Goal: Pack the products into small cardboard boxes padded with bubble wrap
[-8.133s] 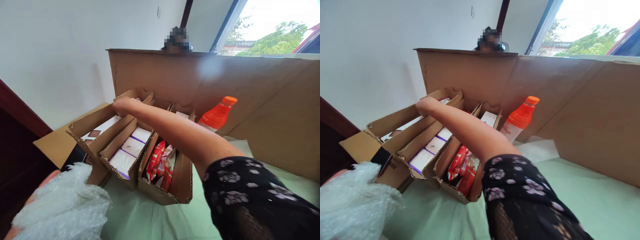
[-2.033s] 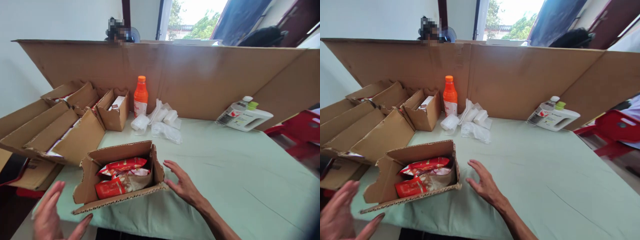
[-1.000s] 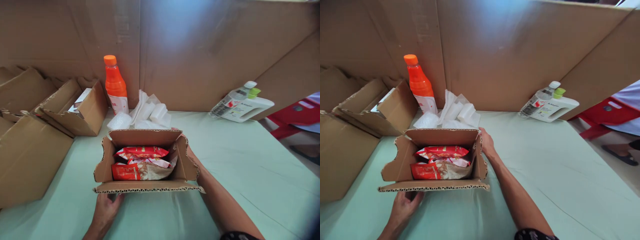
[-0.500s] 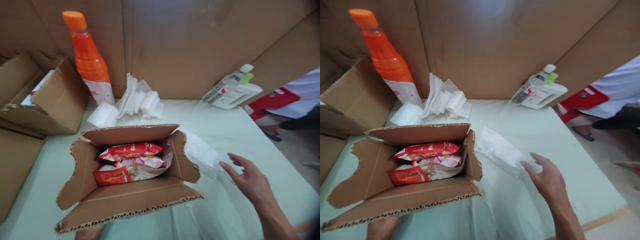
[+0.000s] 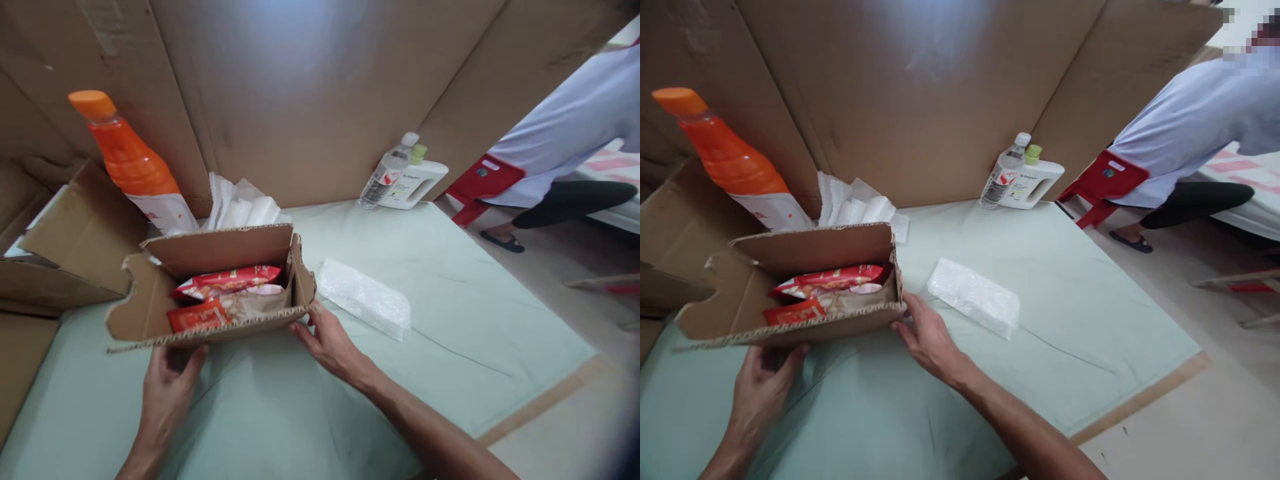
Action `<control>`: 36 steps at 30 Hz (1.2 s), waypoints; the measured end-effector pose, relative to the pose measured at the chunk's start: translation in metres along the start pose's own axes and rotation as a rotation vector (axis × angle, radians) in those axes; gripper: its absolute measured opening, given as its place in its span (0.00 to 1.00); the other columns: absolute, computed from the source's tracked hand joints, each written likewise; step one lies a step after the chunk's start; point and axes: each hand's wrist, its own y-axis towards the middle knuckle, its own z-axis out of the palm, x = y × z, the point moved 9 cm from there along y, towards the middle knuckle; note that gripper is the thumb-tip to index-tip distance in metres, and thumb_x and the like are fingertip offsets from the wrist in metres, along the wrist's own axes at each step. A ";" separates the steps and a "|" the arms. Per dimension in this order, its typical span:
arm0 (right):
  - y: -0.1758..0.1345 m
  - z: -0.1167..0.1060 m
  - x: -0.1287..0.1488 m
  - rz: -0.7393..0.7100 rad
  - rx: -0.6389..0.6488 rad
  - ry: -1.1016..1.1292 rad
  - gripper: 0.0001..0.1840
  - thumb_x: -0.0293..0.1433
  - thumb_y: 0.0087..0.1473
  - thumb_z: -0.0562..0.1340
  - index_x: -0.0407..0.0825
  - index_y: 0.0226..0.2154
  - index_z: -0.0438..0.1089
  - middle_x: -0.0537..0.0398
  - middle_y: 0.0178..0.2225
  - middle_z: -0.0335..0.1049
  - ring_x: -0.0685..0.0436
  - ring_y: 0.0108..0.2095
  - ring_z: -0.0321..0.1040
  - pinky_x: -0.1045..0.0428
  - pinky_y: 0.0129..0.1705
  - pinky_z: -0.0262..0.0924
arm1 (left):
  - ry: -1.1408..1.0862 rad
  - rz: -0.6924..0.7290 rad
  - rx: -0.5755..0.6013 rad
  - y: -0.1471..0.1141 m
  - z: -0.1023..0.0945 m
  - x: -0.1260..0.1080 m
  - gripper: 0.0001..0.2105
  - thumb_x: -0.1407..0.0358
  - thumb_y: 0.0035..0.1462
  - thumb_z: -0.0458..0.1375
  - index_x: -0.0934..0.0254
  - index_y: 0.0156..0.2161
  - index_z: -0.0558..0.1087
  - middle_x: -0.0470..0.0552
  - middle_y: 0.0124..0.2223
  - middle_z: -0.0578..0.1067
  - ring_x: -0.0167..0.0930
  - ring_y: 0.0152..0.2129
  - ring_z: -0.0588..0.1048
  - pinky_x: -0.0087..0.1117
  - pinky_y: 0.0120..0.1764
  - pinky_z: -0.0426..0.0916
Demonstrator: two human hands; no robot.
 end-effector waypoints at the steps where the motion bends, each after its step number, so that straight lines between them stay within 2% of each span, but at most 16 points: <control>1: 0.003 -0.005 -0.006 0.000 0.012 -0.009 0.24 0.31 0.60 0.59 0.51 0.58 0.64 0.45 0.53 0.72 0.39 0.48 0.72 0.41 0.51 0.69 | -0.015 0.016 0.020 0.007 0.009 -0.008 0.21 0.57 0.45 0.69 0.59 0.45 0.72 0.50 0.43 0.78 0.36 0.43 0.77 0.37 0.48 0.72; 3: 0.006 -0.029 -0.024 0.000 -0.007 -0.073 0.22 0.35 0.60 0.59 0.53 0.57 0.66 0.46 0.56 0.70 0.37 0.55 0.68 0.38 0.57 0.65 | -0.026 0.039 0.066 0.015 0.021 -0.016 0.23 0.56 0.47 0.68 0.59 0.49 0.71 0.52 0.47 0.77 0.36 0.46 0.75 0.39 0.52 0.70; 5: 0.007 -0.067 -0.052 0.054 -0.102 -0.183 0.22 0.38 0.60 0.58 0.53 0.55 0.68 0.46 0.58 0.69 0.35 0.59 0.65 0.36 0.60 0.60 | -0.047 0.050 0.074 0.011 0.020 -0.014 0.27 0.56 0.48 0.67 0.59 0.53 0.69 0.54 0.51 0.75 0.38 0.49 0.74 0.42 0.56 0.67; 8: 0.013 -0.120 -0.109 0.286 -0.213 -0.353 0.22 0.41 0.57 0.59 0.47 0.51 0.71 0.39 0.56 0.70 0.30 0.58 0.65 0.34 0.60 0.58 | -0.061 0.015 0.033 -0.013 0.005 -0.001 0.33 0.56 0.51 0.65 0.57 0.61 0.63 0.58 0.59 0.70 0.39 0.56 0.70 0.46 0.61 0.62; 11: 0.023 -0.133 -0.140 0.423 -0.148 -0.403 0.15 0.40 0.48 0.63 0.48 0.37 0.72 0.37 0.51 0.74 0.27 0.53 0.68 0.34 0.55 0.59 | -0.021 -0.017 0.033 -0.045 -0.005 0.005 0.33 0.55 0.55 0.62 0.57 0.64 0.60 0.59 0.62 0.68 0.41 0.58 0.69 0.49 0.61 0.61; 13: 0.022 -0.128 -0.131 0.396 -0.098 -0.374 0.10 0.40 0.47 0.63 0.50 0.29 0.69 0.42 0.48 0.76 0.31 0.49 0.72 0.39 0.51 0.63 | 0.050 -0.024 0.047 -0.066 -0.008 0.002 0.29 0.54 0.56 0.61 0.58 0.61 0.64 0.59 0.62 0.69 0.42 0.56 0.70 0.51 0.60 0.63; 16: -0.003 -0.117 -0.084 0.275 -0.061 -0.270 0.12 0.42 0.51 0.61 0.52 0.28 0.65 0.48 0.45 0.78 0.39 0.43 0.74 0.46 0.46 0.66 | 0.158 -0.008 0.135 -0.093 -0.003 -0.007 0.24 0.54 0.56 0.60 0.57 0.57 0.70 0.57 0.60 0.71 0.43 0.52 0.73 0.52 0.58 0.65; 20: -0.056 -0.103 0.006 0.046 -0.050 -0.018 0.11 0.40 0.56 0.63 0.52 0.30 0.63 0.51 0.42 0.78 0.42 0.44 0.74 0.47 0.48 0.65 | 0.141 0.082 0.412 -0.122 0.029 -0.018 0.33 0.57 0.54 0.63 0.58 0.64 0.62 0.60 0.64 0.67 0.45 0.56 0.71 0.51 0.58 0.66; 22: -0.072 -0.090 0.045 -0.051 -0.043 0.074 0.09 0.35 0.56 0.64 0.52 0.30 0.62 0.51 0.43 0.77 0.41 0.47 0.73 0.46 0.50 0.65 | 0.070 0.153 0.553 -0.133 0.046 -0.031 0.39 0.58 0.52 0.65 0.59 0.67 0.56 0.63 0.67 0.63 0.46 0.59 0.69 0.49 0.57 0.67; 23: -0.077 -0.083 0.063 -0.105 -0.046 0.112 0.09 0.33 0.57 0.64 0.53 0.31 0.62 0.51 0.43 0.77 0.41 0.48 0.73 0.45 0.51 0.65 | 0.030 0.197 0.596 -0.137 0.050 -0.042 0.38 0.58 0.53 0.65 0.59 0.67 0.57 0.63 0.68 0.62 0.45 0.60 0.68 0.48 0.57 0.68; 25: -0.080 -0.069 0.094 -0.236 -0.073 0.171 0.08 0.30 0.57 0.63 0.53 0.31 0.61 0.50 0.45 0.77 0.40 0.50 0.72 0.43 0.52 0.65 | -0.030 0.339 0.586 -0.139 0.044 -0.075 0.25 0.62 0.57 0.62 0.58 0.59 0.67 0.61 0.67 0.64 0.43 0.59 0.69 0.45 0.55 0.70; 27: -0.081 -0.057 0.115 -0.377 -0.123 0.189 0.08 0.27 0.57 0.61 0.54 0.31 0.61 0.50 0.47 0.76 0.39 0.54 0.69 0.41 0.54 0.64 | -0.036 0.574 0.465 -0.139 0.021 -0.116 0.10 0.67 0.60 0.59 0.57 0.47 0.73 0.57 0.65 0.66 0.41 0.60 0.68 0.45 0.56 0.68; 29: -0.086 -0.043 0.120 -0.461 -0.151 0.123 0.08 0.25 0.57 0.60 0.54 0.32 0.61 0.50 0.50 0.75 0.38 0.57 0.66 0.38 0.56 0.61 | 0.029 0.821 0.331 -0.144 -0.006 -0.145 0.08 0.70 0.59 0.60 0.57 0.43 0.74 0.55 0.64 0.68 0.43 0.62 0.65 0.49 0.59 0.64; 31: -0.097 -0.020 0.108 -0.469 -0.094 -0.003 0.08 0.24 0.55 0.61 0.53 0.35 0.63 0.50 0.52 0.74 0.37 0.58 0.66 0.38 0.55 0.61 | 0.154 0.961 0.285 -0.149 -0.021 -0.144 0.10 0.70 0.56 0.62 0.58 0.43 0.74 0.56 0.61 0.71 0.45 0.62 0.65 0.50 0.58 0.64; 34: -0.128 0.015 0.074 -0.416 0.066 -0.143 0.13 0.26 0.54 0.63 0.53 0.43 0.67 0.47 0.52 0.75 0.35 0.56 0.68 0.38 0.53 0.63 | 0.373 0.929 0.385 -0.150 -0.022 -0.095 0.13 0.76 0.55 0.57 0.60 0.44 0.75 0.56 0.53 0.78 0.42 0.56 0.71 0.47 0.53 0.69; 36: -0.149 0.023 0.057 -0.376 0.100 -0.161 0.17 0.27 0.55 0.62 0.52 0.49 0.67 0.46 0.52 0.75 0.35 0.56 0.68 0.38 0.52 0.64 | 0.486 0.854 0.447 -0.154 -0.022 -0.056 0.19 0.80 0.52 0.54 0.61 0.47 0.74 0.57 0.54 0.77 0.42 0.57 0.70 0.49 0.54 0.68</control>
